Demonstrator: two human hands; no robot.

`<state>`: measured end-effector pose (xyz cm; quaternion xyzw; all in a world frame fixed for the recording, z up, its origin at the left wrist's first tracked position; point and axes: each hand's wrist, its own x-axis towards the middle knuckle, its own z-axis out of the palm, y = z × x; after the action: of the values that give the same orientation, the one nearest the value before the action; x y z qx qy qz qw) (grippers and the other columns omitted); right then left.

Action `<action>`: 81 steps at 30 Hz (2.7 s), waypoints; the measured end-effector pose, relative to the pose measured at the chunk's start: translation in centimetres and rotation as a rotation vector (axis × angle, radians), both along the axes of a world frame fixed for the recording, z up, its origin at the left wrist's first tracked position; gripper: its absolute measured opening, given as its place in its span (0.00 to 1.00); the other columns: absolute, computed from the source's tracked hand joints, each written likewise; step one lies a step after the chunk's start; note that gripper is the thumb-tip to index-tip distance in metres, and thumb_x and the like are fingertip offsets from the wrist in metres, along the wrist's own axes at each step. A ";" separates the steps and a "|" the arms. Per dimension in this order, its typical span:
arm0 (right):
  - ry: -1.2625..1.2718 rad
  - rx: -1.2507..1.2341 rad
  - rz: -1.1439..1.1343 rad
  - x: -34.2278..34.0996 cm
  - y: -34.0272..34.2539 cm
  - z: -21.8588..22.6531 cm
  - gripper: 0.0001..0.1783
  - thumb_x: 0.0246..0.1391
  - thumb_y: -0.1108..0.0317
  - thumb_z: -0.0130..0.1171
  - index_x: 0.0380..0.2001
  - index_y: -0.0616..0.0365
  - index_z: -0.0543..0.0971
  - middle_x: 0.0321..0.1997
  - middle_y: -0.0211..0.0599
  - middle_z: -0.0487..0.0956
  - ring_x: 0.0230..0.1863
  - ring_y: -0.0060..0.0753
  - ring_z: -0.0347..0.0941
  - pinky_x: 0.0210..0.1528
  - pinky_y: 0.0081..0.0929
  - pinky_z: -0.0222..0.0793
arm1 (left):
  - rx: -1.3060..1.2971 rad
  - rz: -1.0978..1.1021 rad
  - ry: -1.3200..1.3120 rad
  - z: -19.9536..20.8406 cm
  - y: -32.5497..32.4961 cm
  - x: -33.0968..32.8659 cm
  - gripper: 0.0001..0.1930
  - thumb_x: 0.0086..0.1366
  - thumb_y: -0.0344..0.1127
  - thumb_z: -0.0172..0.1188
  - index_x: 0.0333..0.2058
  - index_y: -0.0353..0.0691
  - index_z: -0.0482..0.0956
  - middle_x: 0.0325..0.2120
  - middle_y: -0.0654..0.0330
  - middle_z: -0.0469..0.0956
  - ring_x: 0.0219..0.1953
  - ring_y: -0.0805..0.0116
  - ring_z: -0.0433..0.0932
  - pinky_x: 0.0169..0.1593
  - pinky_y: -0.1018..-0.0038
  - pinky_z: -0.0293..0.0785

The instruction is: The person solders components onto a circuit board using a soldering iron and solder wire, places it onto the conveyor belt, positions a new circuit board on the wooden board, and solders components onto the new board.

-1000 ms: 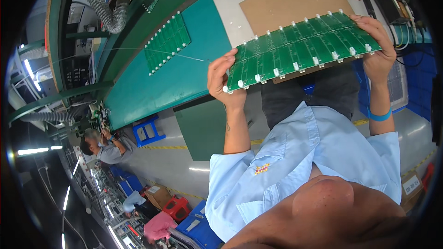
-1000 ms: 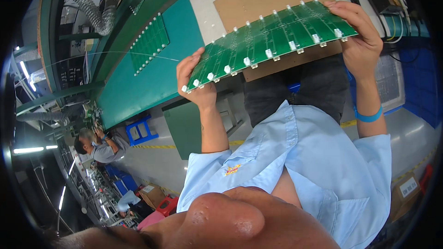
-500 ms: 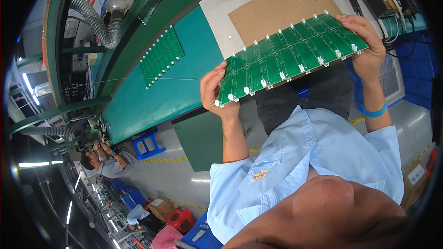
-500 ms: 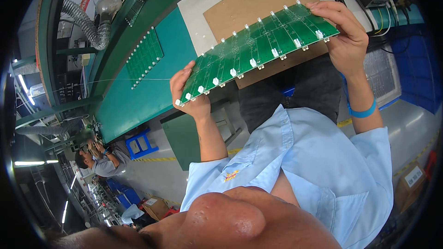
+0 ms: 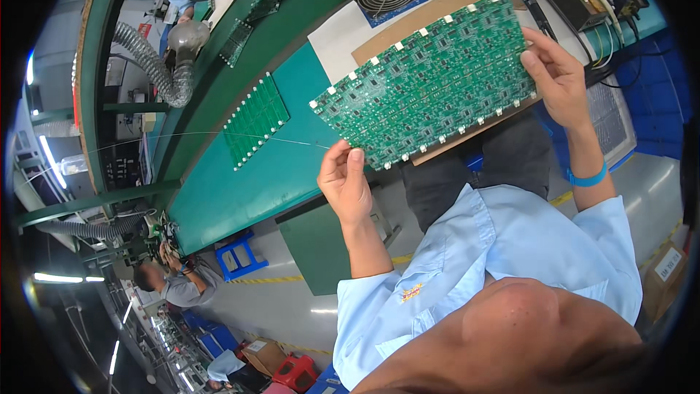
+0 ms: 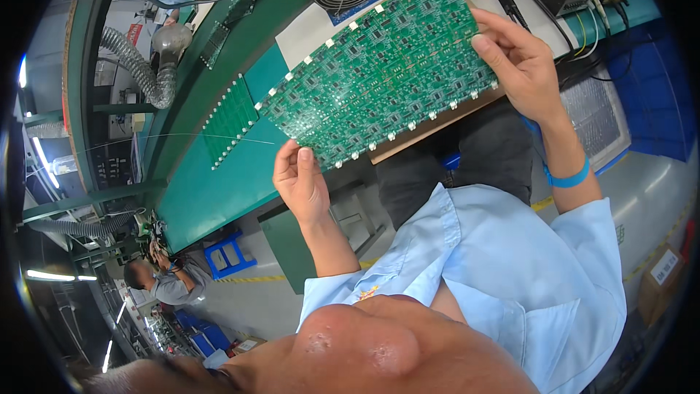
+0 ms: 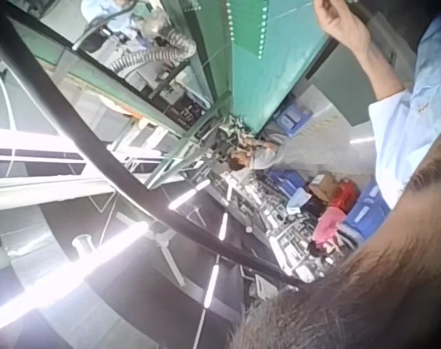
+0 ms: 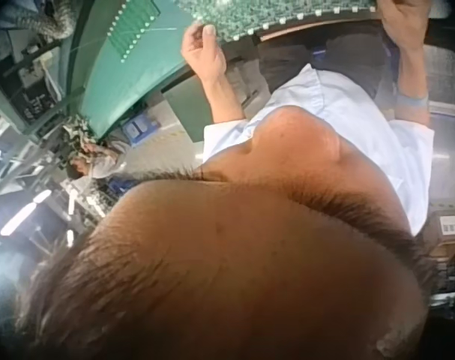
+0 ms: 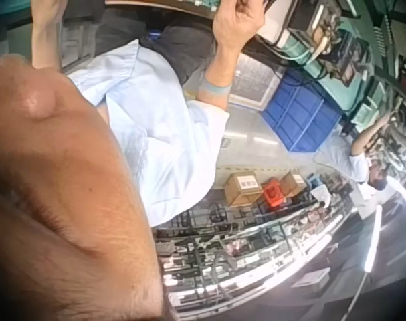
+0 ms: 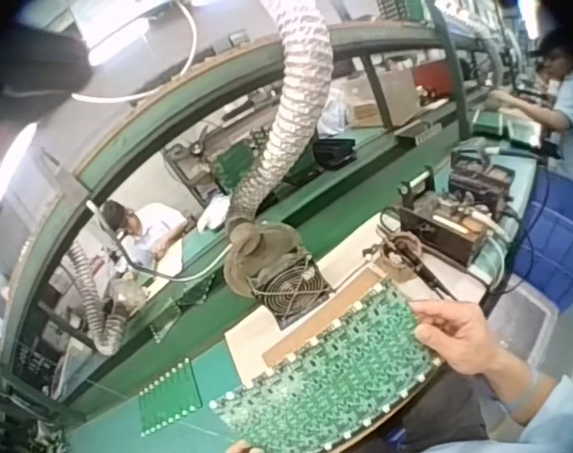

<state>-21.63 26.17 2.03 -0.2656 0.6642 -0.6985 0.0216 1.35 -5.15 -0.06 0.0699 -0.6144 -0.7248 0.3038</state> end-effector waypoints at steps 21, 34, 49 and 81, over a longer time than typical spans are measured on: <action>-0.403 -0.149 0.192 0.4 -2.3 -0.9 0.16 0.74 0.71 0.58 0.61 0.63 0.80 0.40 0.34 0.84 0.34 0.18 0.77 0.37 0.14 0.74 | 0.147 0.043 -0.157 5.8 -2.0 3.3 0.31 0.83 0.35 0.48 0.79 0.44 0.53 0.62 0.48 0.76 0.47 0.52 0.88 0.40 0.71 0.86; -0.269 -0.120 0.160 0.7 -0.6 -0.9 0.14 0.72 0.71 0.60 0.56 0.66 0.82 0.39 0.34 0.84 0.33 0.21 0.77 0.39 0.18 0.77 | 0.018 0.372 -0.113 6.6 -5.2 -1.9 0.34 0.84 0.43 0.52 0.80 0.44 0.49 0.64 0.47 0.74 0.59 0.51 0.82 0.53 0.67 0.81; -0.358 -0.037 0.104 1.9 0.9 -1.7 0.16 0.74 0.71 0.57 0.60 0.64 0.80 0.39 0.36 0.84 0.35 0.21 0.75 0.40 0.16 0.72 | 0.102 0.525 -0.046 5.6 -12.3 -10.7 0.42 0.83 0.44 0.54 0.81 0.43 0.36 0.63 0.44 0.66 0.59 0.47 0.81 0.53 0.60 0.84; -0.356 -0.010 0.113 1.6 1.3 -2.6 0.16 0.76 0.70 0.55 0.61 0.65 0.79 0.41 0.37 0.83 0.36 0.21 0.73 0.42 0.16 0.72 | 0.273 1.082 -0.146 6.2 -34.0 -8.6 0.21 0.84 0.48 0.41 0.59 0.36 0.69 0.48 0.44 0.77 0.40 0.55 0.86 0.37 0.65 0.85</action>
<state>-20.00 27.43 -0.58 -0.1747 0.6303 -0.7355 0.1766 -7.29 -39.17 6.19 0.4637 -0.4112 -0.5318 0.5771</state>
